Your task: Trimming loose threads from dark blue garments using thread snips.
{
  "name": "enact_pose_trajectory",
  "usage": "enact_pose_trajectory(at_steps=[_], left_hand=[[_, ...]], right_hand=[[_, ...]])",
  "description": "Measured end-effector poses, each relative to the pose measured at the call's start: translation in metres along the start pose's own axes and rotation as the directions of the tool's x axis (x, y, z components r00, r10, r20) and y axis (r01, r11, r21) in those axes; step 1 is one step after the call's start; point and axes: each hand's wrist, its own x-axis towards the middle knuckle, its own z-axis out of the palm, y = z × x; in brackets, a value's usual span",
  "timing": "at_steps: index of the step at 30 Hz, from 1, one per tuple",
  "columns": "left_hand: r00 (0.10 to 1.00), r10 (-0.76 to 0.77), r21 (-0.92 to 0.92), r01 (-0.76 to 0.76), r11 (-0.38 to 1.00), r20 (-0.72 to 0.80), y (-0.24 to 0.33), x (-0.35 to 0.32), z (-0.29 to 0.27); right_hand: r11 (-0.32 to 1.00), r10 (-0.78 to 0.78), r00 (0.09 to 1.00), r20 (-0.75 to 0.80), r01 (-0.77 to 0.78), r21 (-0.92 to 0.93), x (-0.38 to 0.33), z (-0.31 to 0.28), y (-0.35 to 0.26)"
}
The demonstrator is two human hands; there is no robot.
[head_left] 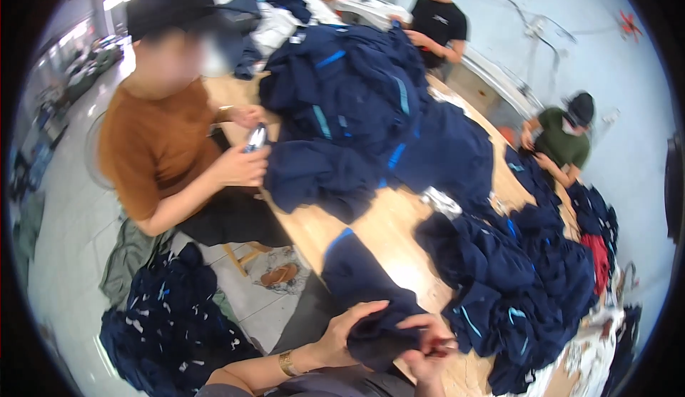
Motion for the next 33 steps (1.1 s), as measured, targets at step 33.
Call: enact_pose_trajectory(at_steps=[33], left_hand=[[0.833,-0.49,-0.044,0.497,0.867,-0.257,-0.077,-0.058,-0.059]], right_hand=[[0.894,-0.355,0.919,-0.173,0.279,-0.351,0.414,-0.127,-0.07]])
